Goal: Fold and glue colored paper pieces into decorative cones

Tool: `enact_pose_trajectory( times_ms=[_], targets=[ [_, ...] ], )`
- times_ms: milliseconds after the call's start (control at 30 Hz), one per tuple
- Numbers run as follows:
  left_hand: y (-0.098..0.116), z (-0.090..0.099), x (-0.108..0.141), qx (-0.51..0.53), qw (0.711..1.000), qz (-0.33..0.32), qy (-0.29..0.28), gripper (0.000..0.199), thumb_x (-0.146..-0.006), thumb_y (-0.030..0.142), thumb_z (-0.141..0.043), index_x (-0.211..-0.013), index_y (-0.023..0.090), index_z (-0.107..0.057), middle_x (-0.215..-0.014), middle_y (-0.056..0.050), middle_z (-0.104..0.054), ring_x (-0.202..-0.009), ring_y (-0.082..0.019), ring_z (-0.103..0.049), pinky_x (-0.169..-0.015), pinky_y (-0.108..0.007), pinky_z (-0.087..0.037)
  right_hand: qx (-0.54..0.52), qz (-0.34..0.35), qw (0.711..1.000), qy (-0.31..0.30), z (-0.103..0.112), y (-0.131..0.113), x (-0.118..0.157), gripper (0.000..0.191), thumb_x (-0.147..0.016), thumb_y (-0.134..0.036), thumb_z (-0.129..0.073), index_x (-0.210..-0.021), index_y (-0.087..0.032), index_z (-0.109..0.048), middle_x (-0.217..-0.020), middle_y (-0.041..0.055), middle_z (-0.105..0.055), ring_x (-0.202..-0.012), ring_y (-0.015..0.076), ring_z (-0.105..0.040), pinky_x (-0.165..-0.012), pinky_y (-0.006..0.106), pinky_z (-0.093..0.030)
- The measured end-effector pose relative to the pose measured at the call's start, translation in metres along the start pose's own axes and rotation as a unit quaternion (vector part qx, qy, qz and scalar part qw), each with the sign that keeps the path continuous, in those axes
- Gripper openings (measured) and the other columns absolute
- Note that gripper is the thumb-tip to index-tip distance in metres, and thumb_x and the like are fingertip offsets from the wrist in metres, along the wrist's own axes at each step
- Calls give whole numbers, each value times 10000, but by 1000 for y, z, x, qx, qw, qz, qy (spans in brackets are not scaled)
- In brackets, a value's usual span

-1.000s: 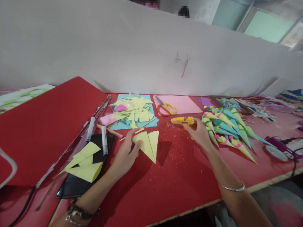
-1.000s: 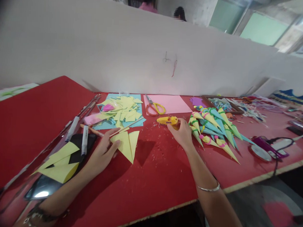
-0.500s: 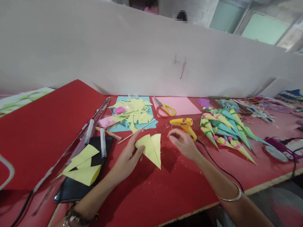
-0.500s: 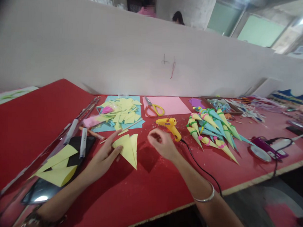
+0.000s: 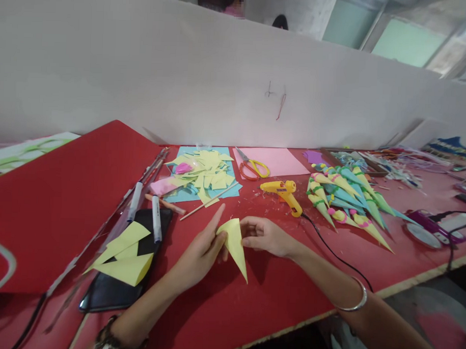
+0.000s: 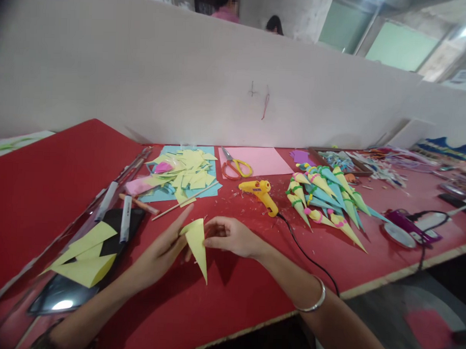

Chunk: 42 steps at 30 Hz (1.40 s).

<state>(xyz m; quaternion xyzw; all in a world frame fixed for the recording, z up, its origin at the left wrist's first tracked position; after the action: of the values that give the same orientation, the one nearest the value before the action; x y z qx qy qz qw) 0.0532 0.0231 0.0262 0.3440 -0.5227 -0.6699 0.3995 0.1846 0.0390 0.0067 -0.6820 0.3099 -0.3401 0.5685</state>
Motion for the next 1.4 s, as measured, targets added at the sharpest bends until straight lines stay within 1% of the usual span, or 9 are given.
enact_pose_trajectory(
  times_ms=[200, 433, 567, 667, 767, 900, 1067, 1167, 1400],
  targets=[
    [-4, -1, 3, 74, 995, 51, -37, 691, -826, 363, -406, -1389, 144, -70, -595, 33, -533, -549, -118, -490, -573, -257, -416, 32, 52, 998, -1, -1, -2, 1, 296, -673, -364, -660, -839, -162, -521, -823, 7, -559, -777, 119, -520, -763, 282, -385],
    [-6, -2, 2, 157, 982, 78, -69, 793, -756, 281, -462, -1388, 129, -9, -644, 12, -572, -607, -135, -517, -617, -272, -408, 18, 41, 999, 22, -1, -2, 0, 260, -668, -343, -646, -797, -157, -519, -774, -4, -569, -686, 98, -519, -664, 239, -398],
    [-4, 3, -2, 97, 994, 49, -25, 853, -713, 274, -540, -1387, 179, -26, -799, -12, -608, -723, -147, -540, -736, -293, -397, 4, 41, 994, 97, 7, -2, 1, 181, -689, -271, -594, -806, -159, -511, -639, -40, -551, -468, 52, -445, -450, 187, -340],
    [-4, 8, -3, 18, 999, 41, 28, 898, -671, 301, -623, -1383, 194, -86, -934, -45, -615, -906, -184, -542, -850, -313, -363, -6, 62, 986, 157, 13, -6, 2, 166, -679, -219, -580, -821, -157, -522, -634, -23, -596, -507, 73, -518, -489, 200, -389],
    [-7, 13, -5, 1, 996, 42, 80, 898, -656, 308, -643, -1374, 182, -117, -912, -41, -624, -931, -190, -556, -870, -322, -375, -39, 60, 985, 157, 12, -5, 3, 168, -684, -220, -572, -836, -150, -555, -700, 6, -636, -565, 88, -569, -532, 212, -425],
    [-8, 13, -8, 84, 989, 36, 115, 701, -644, 312, -645, -1258, 164, -342, -818, -17, -650, -808, -159, -591, -797, -295, -431, -76, 48, 983, 162, 12, 0, 2, 179, -666, -253, -614, -802, -140, -590, -631, -6, -624, -553, 90, -570, -557, 228, -449],
    [-14, 5, -7, 135, 978, 93, 129, 244, -628, 349, -660, -752, 148, -598, -700, -9, -651, -672, -137, -583, -685, -257, -450, -94, 44, 985, 137, 6, 3, 1, 198, -636, -288, -663, -735, -136, -582, -604, -25, -593, -505, 78, -543, -521, 229, -451],
    [-16, 0, -6, 110, 980, 122, 109, 235, -630, 370, -653, -663, 138, -633, -679, -36, -676, -683, -163, -592, -672, -264, -445, -79, 44, 990, 108, 0, 2, 0, 204, -641, -295, -665, -719, -145, -550, -579, -41, -573, -468, 67, -521, -486, 216, -438],
    [-12, 4, -4, 74, 980, 121, 143, 224, -656, 366, -624, -573, 163, -667, -581, -3, -667, -558, -126, -556, -545, -212, -392, -13, 63, 993, 99, -5, -4, 1, 250, -706, -370, -607, -759, -127, -579, -634, -10, -577, -476, 63, -502, -479, 210, -422]
  ],
)
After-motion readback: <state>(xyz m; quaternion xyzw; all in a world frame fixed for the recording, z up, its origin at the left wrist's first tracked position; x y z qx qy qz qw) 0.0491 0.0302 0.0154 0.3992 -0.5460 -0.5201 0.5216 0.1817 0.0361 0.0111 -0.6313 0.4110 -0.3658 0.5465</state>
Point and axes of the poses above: each hand's wrist, its own x-axis away from the middle knuckle, its own z-axis out of the back of the hand, y = z × x, the point moved 5 cm from there along -x, towards the middle knuckle
